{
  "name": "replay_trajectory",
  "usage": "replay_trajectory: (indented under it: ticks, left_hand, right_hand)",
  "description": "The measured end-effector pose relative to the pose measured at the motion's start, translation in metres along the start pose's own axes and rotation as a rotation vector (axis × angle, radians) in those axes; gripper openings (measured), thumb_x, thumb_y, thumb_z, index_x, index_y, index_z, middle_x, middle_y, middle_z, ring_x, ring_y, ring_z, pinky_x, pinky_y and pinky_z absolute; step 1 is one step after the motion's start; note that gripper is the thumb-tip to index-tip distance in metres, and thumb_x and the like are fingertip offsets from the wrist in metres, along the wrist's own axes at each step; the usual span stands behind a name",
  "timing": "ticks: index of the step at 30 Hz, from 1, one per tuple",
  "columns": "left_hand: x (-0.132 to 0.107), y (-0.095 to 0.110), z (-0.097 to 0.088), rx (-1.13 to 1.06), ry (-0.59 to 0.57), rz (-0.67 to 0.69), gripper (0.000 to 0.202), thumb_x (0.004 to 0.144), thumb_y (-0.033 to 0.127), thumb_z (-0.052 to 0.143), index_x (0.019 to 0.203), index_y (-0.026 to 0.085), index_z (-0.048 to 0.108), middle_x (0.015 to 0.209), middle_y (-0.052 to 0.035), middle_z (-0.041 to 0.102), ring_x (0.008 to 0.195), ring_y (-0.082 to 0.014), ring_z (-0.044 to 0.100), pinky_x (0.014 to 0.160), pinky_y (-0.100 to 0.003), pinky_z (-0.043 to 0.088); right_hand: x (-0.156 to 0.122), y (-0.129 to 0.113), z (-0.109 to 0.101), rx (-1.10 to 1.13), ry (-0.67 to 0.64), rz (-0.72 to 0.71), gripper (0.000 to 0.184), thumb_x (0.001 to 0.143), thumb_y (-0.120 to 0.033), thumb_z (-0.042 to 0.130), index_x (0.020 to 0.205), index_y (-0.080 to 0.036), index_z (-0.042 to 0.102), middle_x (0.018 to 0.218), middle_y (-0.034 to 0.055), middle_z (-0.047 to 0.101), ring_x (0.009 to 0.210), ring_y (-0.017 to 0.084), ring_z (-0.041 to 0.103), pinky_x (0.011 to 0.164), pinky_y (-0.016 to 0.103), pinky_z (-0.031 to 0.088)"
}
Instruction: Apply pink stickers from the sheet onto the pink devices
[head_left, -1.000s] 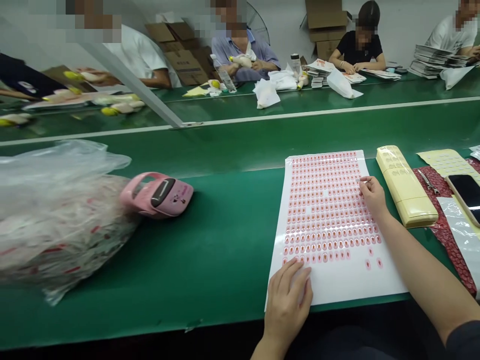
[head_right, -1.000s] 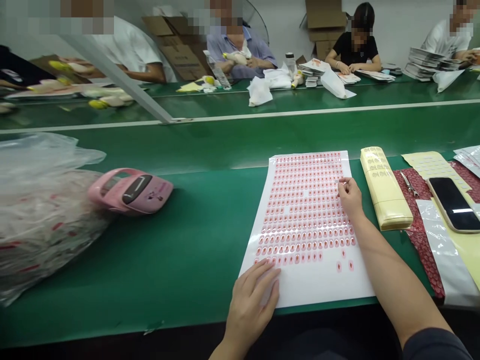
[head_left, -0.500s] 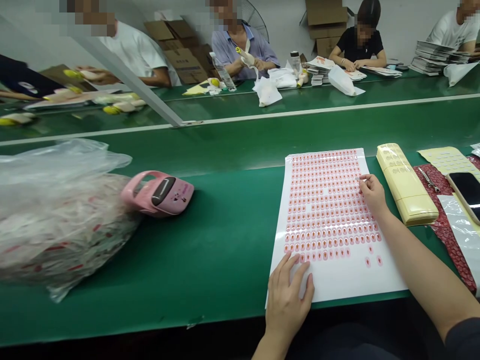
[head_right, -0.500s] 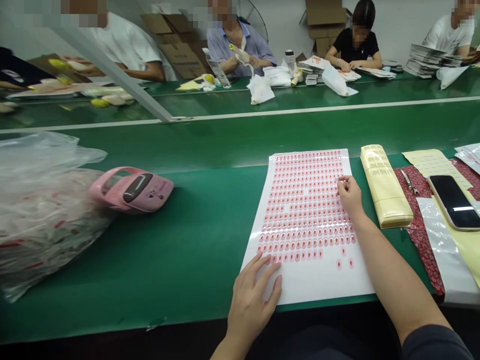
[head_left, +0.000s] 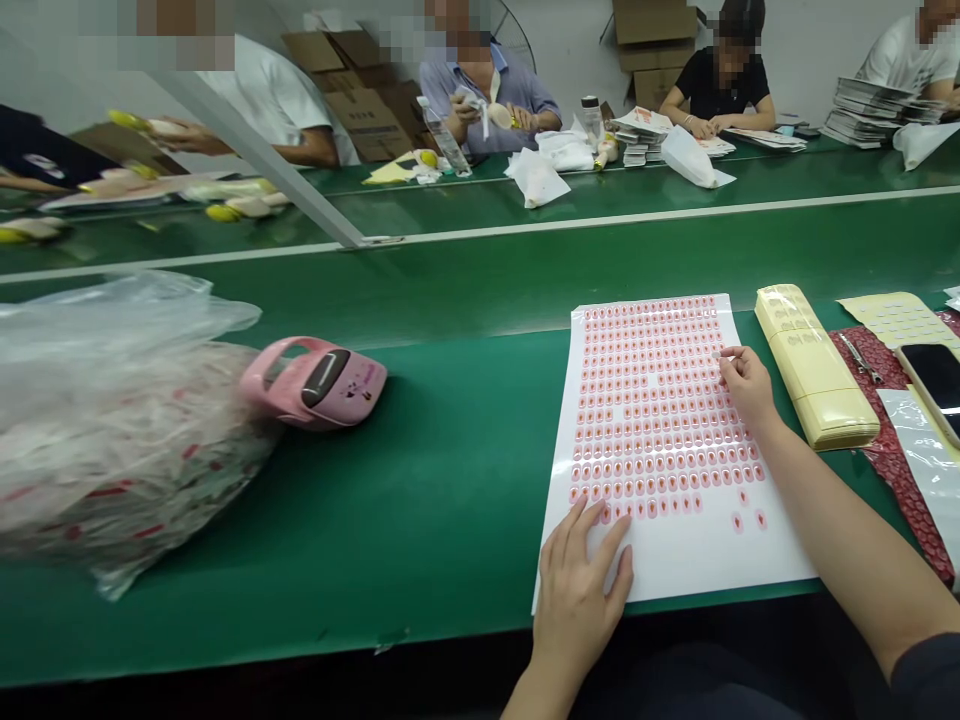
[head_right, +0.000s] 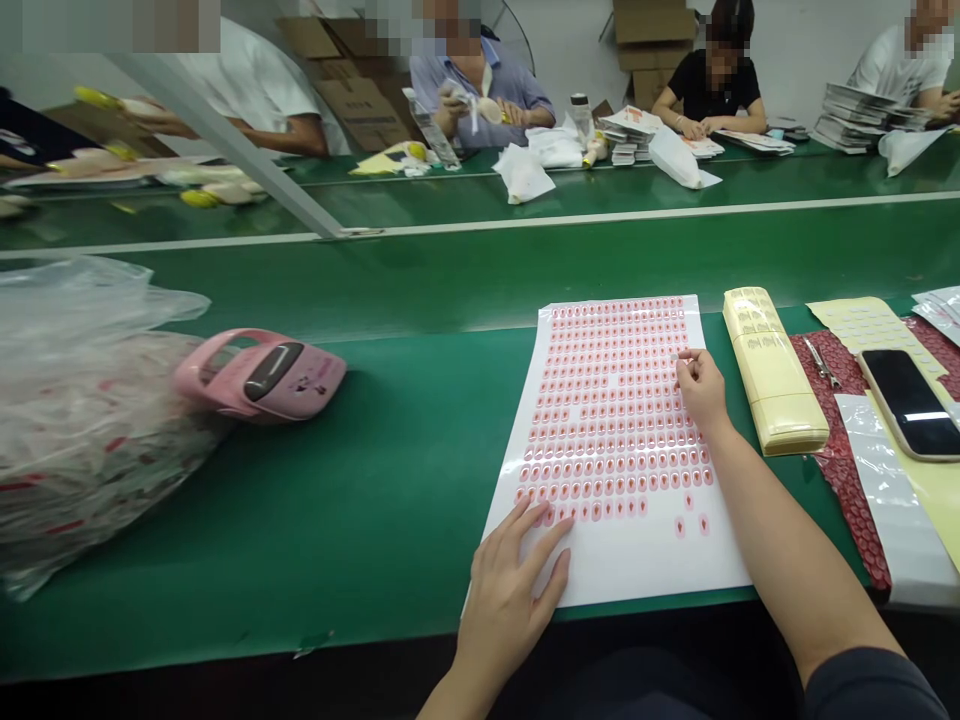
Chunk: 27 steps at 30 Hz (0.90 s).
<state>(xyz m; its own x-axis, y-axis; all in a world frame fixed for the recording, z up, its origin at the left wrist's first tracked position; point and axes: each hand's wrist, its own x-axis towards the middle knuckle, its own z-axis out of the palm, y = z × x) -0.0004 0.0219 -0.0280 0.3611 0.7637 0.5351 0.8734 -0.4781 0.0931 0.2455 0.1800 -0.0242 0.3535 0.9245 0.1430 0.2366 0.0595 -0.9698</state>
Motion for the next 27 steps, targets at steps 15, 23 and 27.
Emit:
replay_trajectory:
  ticks: [15,23,27]
  left_hand:
    - [0.0,-0.003,-0.002,0.054,-0.151,0.121,0.038,0.081,0.021,0.049,0.118,0.026,0.053,0.125,-0.0134,0.05,0.125,-0.0301,0.037,0.091,-0.043,0.043]
    - [0.007,0.009,-0.002,-0.014,-0.192,0.176,0.041,0.082,0.016,0.047,0.122,0.022,0.049,0.129,-0.0161,0.046,0.131,-0.0313,0.025,0.096,-0.047,0.04]
    - [0.011,0.013,0.002,-0.057,-0.232,0.159,0.037,0.083,0.02,0.046,0.119,0.023,0.052,0.133,-0.0156,0.043,0.132,-0.0311,0.023,0.097,-0.048,0.039]
  right_hand:
    - [0.0,0.0,0.0,-0.013,-0.004,-0.003,0.014,0.073,-0.033,0.049,0.078,-0.021,0.05,0.047,-0.0089,0.038,0.05,0.012,0.047,0.053,0.026,0.033]
    - [0.001,0.0,0.001,-0.001,-0.011,-0.022,0.015,0.073,-0.035,0.05,0.078,-0.021,0.05,0.047,-0.009,0.038,0.048,0.011,0.044,0.052,0.026,0.033]
    - [0.001,0.0,0.002,-0.009,-0.013,-0.024,0.015,0.073,-0.035,0.049,0.077,-0.021,0.049,0.047,-0.0088,0.04,0.047,0.011,0.044,0.052,0.026,0.033]
